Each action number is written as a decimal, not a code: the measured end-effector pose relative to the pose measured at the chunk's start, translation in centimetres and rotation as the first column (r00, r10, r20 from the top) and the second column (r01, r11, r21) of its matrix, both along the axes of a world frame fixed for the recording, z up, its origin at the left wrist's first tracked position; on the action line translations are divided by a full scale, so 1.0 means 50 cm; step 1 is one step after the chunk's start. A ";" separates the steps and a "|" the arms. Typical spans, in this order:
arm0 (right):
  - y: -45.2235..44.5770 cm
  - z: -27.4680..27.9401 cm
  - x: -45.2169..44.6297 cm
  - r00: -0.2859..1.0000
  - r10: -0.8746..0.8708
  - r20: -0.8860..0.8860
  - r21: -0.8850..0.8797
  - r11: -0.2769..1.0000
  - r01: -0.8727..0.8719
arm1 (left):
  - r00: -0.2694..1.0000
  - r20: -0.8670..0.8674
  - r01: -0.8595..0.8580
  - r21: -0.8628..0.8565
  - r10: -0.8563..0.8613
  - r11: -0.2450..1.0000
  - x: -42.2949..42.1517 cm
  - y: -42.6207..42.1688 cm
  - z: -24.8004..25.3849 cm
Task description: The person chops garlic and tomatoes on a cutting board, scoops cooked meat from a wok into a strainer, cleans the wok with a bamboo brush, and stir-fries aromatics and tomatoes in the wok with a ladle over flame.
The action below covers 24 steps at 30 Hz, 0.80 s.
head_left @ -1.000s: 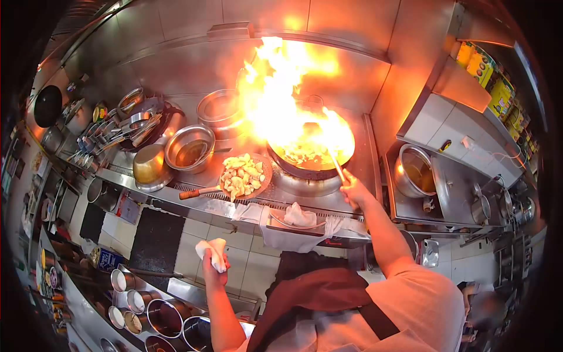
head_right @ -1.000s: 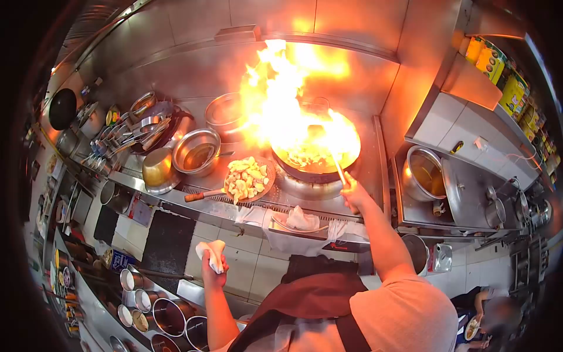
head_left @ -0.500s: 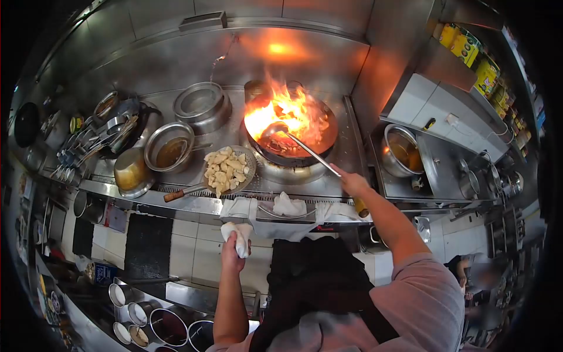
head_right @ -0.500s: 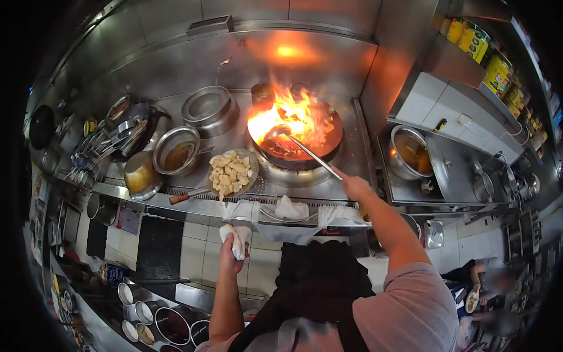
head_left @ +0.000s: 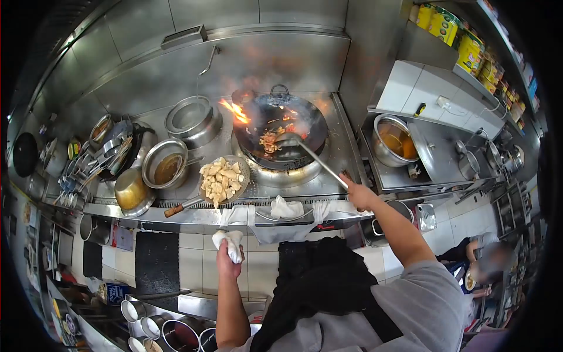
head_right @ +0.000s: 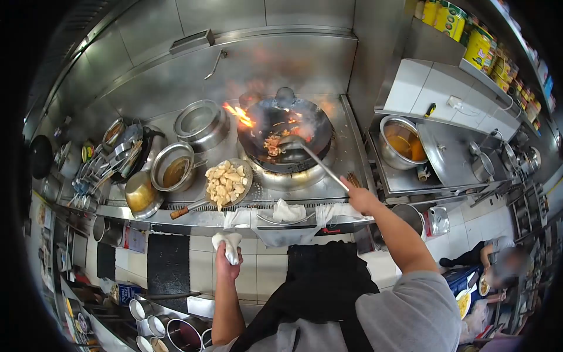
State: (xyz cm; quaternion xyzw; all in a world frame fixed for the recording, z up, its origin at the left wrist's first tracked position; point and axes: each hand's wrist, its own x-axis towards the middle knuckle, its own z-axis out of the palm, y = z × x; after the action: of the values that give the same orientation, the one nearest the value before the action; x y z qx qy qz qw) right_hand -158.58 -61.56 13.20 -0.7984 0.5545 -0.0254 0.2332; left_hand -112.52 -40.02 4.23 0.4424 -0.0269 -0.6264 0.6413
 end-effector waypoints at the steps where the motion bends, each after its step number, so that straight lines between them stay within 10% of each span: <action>1: -0.040 -0.009 -0.001 0.999 -0.024 -0.049 -0.049 0.999 0.022 | 0.999 0.027 0.035 -0.030 -0.035 0.999 -0.007 -0.002 0.025; 3: -0.096 0.019 0.005 0.995 -0.051 -0.088 -0.105 0.994 0.042 | 0.997 0.067 0.039 -0.055 -0.036 0.998 -0.016 -0.001 0.042; 5: -0.126 0.060 0.033 0.929 -0.264 0.258 0.229 0.951 0.207 | 0.994 0.100 0.051 -0.086 -0.042 0.995 -0.017 0.011 0.054; 8: -0.147 0.015 0.113 0.766 -0.460 0.449 0.252 0.888 0.385 | 0.992 0.120 0.054 -0.086 -0.044 0.995 -0.019 0.039 0.045; 10: -0.202 -0.148 0.168 0.884 -0.364 0.293 -0.310 0.838 0.448 | 0.994 0.099 0.039 -0.057 -0.033 0.998 -0.018 0.053 0.024; 13: -0.187 -0.159 0.276 0.823 -0.489 0.289 -0.101 0.840 0.534 | 0.996 0.081 0.046 -0.025 -0.044 0.999 -0.017 0.072 0.005; 14: -0.170 -0.125 0.287 0.824 -0.488 0.289 -0.098 0.841 0.533 | 0.995 0.078 0.060 -0.023 -0.058 0.998 -0.017 0.076 0.002; 16: -0.104 0.002 0.293 0.610 -0.544 0.577 0.461 0.833 0.306 | 0.992 0.111 0.052 0.018 -0.054 0.998 -0.025 0.084 0.011; 24: -0.035 0.070 0.207 0.812 -0.296 0.503 0.402 0.912 0.084 | 0.996 0.081 0.019 0.064 -0.024 0.998 -0.005 0.070 -0.023</action>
State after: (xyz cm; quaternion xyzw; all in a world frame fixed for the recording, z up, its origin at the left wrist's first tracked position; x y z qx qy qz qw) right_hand -148.22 -63.32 16.70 -0.6390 0.5362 -0.1768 0.5224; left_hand -112.76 -36.51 3.06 0.4874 -0.0379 -0.6152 0.6185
